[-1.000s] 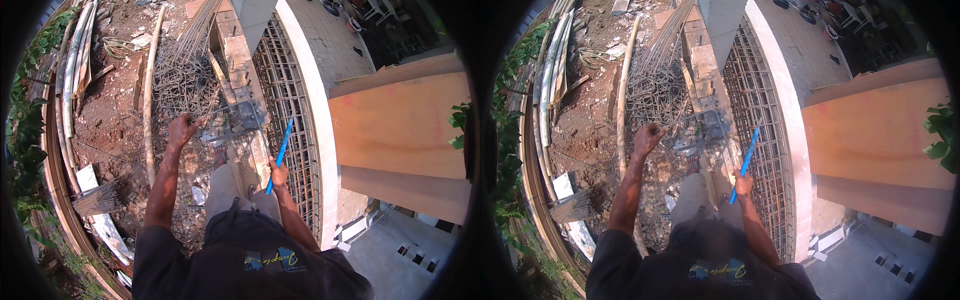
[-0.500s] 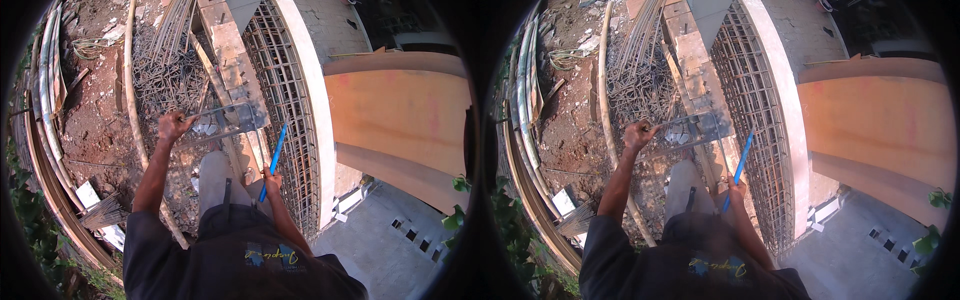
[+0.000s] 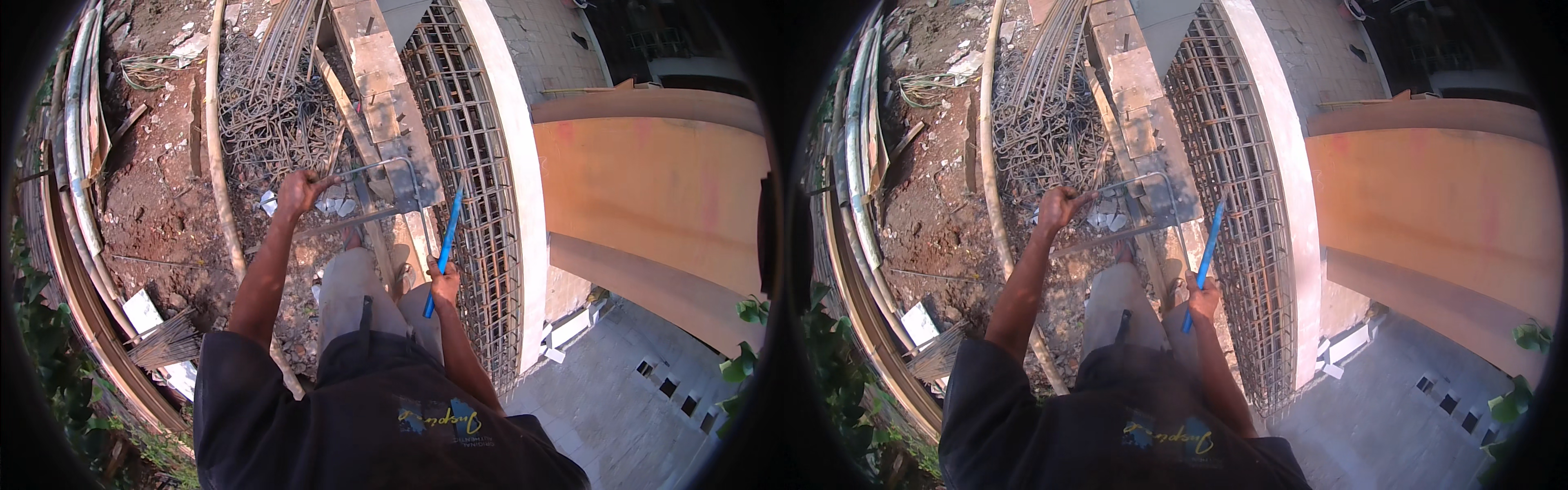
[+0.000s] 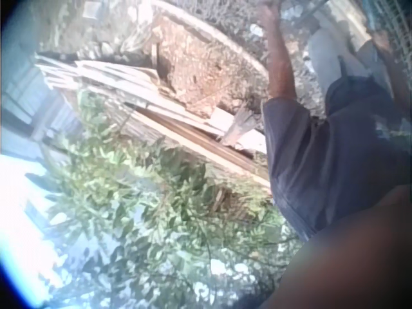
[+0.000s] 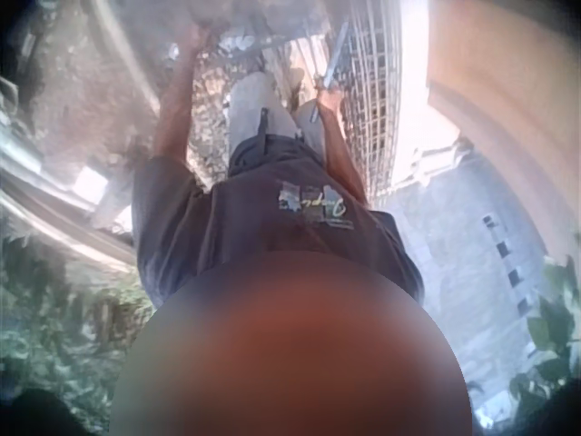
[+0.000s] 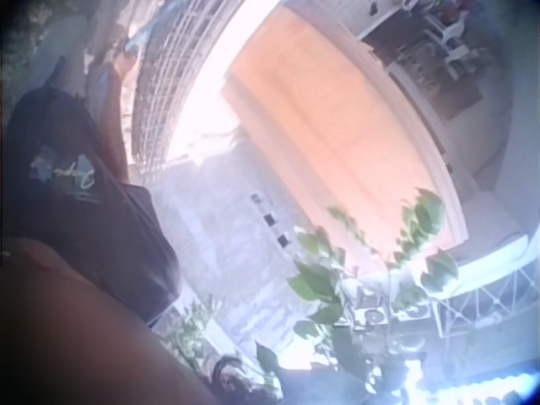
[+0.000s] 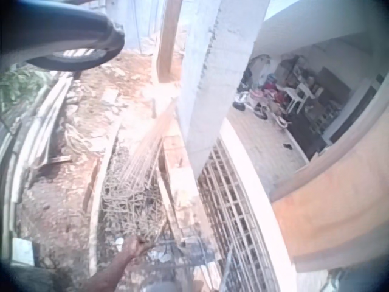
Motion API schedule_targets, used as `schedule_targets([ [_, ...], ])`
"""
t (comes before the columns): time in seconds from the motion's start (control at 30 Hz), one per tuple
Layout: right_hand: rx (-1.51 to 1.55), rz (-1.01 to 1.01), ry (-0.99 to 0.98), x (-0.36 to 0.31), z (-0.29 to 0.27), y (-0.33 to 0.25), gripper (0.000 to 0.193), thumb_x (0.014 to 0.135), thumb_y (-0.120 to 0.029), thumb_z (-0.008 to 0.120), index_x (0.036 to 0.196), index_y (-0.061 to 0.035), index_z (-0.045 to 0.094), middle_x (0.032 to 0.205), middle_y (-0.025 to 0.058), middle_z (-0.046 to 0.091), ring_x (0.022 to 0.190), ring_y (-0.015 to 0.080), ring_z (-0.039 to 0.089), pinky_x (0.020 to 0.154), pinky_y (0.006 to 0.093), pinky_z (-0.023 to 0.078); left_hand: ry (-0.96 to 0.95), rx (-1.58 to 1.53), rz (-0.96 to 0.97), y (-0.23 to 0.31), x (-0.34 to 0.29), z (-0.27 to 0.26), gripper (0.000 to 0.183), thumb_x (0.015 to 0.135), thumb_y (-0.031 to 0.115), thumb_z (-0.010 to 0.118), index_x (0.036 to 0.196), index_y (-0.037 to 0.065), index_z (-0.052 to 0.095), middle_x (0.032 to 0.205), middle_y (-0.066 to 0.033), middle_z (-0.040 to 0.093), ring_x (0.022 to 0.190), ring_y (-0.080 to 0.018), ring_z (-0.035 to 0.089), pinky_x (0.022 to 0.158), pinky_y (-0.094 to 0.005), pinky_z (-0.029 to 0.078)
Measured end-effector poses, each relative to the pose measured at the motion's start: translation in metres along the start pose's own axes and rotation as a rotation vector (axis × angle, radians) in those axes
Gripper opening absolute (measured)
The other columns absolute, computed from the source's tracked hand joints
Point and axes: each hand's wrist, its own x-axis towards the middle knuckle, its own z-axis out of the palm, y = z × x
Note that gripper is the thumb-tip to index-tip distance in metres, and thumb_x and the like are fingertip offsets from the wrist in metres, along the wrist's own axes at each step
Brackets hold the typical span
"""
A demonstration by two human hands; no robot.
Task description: The person uses a manual rebar bender to bend short metal rods one at a time. They insert each rod into the bender, apply force with a blue lever, and release the bent piece onto the ground.
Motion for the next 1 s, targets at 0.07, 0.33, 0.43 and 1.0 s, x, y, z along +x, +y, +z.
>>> schedule_targets([
  [0.07,-0.058,0.005,-0.033,-0.003,-0.007,-0.004,0.034,0.099,-0.032,0.082,0.108,0.001,0.082,0.088,0.0028,0.062,0.087,0.018,0.063,0.082,0.0314,0.048,0.095,-0.035,0.016,-0.011,0.001,0.011,0.081,0.075,0.08,0.085,0.097,0.002,0.082,0.071,-0.0116,0.073,0.069,-0.0287,0.07,0.072,-0.0446,0.058],
  [0.33,-0.181,-0.05,-0.088,0.021,-0.126,-0.035,0.035,0.099,-0.036,0.082,0.092,-0.0026,0.076,0.066,-0.0006,0.056,0.064,0.0136,0.049,0.063,0.0347,0.044,0.239,-0.014,-0.039,0.006,-0.012,0.019,0.091,0.071,0.084,0.085,0.104,-0.001,0.083,0.08,-0.0191,0.078,0.08,-0.0349,0.077,0.08,-0.0464,0.061],
  [0.43,-0.416,-0.189,-0.145,0.053,-0.165,-0.033,0.048,0.097,-0.05,0.082,0.088,-0.0031,0.078,0.066,-0.004,0.053,0.063,0.0097,0.047,0.058,0.0341,0.038,0.223,-0.014,-0.063,0.014,-0.021,0.014,0.089,0.07,0.084,0.084,0.103,0.001,0.085,0.084,-0.0224,0.079,0.085,-0.0364,0.079,0.085,-0.0483,0.061],
  [1.0,-0.918,-0.429,-0.609,0.247,-0.207,-0.087,0.073,0.091,-0.077,0.073,0.075,-0.0052,0.074,0.058,0.0017,0.05,0.059,0.0166,0.048,0.059,0.0399,0.042,0.238,-0.085,-0.184,0.009,-0.015,0.03,0.103,0.064,0.082,0.09,0.117,-0.006,0.079,0.116,-0.0278,0.078,0.114,-0.0382,0.074,0.098,-0.052,0.061],
])
